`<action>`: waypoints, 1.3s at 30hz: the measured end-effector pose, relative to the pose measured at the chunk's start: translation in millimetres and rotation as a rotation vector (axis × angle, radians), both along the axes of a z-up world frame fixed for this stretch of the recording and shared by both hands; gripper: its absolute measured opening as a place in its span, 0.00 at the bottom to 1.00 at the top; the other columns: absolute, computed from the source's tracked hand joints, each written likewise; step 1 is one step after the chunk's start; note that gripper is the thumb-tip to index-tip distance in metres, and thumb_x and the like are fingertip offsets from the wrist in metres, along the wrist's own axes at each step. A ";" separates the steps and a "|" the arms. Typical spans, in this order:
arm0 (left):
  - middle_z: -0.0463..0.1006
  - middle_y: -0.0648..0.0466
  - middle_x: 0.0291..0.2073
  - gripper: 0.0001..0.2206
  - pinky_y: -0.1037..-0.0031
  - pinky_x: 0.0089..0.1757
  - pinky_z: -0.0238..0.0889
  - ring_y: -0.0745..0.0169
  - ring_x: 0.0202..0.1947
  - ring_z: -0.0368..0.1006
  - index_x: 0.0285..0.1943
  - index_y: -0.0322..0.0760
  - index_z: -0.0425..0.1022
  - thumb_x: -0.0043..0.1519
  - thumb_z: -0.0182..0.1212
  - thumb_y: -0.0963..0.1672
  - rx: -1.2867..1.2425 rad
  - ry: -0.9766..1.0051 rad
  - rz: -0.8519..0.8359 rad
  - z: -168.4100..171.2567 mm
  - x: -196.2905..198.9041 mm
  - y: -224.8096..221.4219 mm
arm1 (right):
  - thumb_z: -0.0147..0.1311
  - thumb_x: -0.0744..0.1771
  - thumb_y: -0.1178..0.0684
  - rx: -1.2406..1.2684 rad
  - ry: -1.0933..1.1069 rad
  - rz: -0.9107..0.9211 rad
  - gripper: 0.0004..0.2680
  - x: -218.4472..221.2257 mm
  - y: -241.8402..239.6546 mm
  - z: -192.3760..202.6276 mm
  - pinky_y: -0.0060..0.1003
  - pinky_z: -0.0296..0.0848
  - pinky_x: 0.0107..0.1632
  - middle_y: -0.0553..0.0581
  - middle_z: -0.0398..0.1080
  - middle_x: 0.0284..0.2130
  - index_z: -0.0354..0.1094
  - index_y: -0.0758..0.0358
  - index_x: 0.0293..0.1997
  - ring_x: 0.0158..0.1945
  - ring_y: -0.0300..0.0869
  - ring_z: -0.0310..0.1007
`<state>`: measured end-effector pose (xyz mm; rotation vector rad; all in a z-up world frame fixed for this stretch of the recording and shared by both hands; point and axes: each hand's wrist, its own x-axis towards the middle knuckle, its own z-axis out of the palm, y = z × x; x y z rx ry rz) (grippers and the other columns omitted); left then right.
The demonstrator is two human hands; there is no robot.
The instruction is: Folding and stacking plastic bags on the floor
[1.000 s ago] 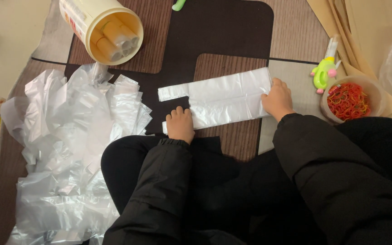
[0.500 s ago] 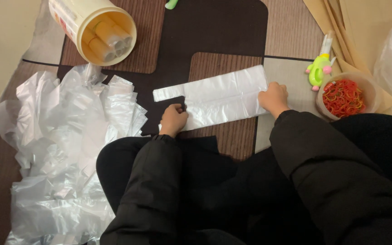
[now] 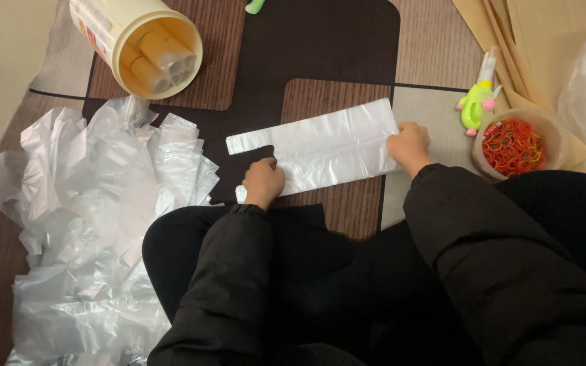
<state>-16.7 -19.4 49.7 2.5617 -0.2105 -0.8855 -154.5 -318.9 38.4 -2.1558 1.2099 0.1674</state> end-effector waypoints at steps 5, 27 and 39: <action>0.81 0.42 0.57 0.22 0.53 0.58 0.64 0.35 0.60 0.75 0.68 0.35 0.77 0.64 0.52 0.44 -0.008 -0.001 0.027 -2.5 -0.9 -2.3 | 0.50 0.64 0.61 -0.016 -0.065 -0.012 0.19 -0.2 -26.3 -60.5 0.62 0.71 0.61 0.78 0.71 0.52 0.71 0.75 0.63 0.60 0.70 0.71; 0.83 0.42 0.53 0.19 0.46 0.57 0.66 0.30 0.58 0.76 0.60 0.37 0.82 0.62 0.53 0.45 -0.002 -0.075 0.061 -9.2 8.5 7.8 | 0.51 0.66 0.65 -0.005 -0.085 -0.114 0.21 1.9 -17.7 -4.7 0.61 0.66 0.63 0.81 0.56 0.58 0.61 0.85 0.68 0.63 0.72 0.59; 0.78 0.29 0.52 0.31 0.42 0.53 0.70 0.28 0.58 0.75 0.59 0.24 0.79 0.59 0.74 0.55 0.421 -0.409 0.201 49.3 99.1 184.2 | 0.52 0.65 0.63 -0.045 -0.614 0.020 0.19 -4.4 -27.5 0.4 0.56 0.73 0.56 0.85 0.69 0.55 0.70 0.79 0.63 0.54 0.71 0.74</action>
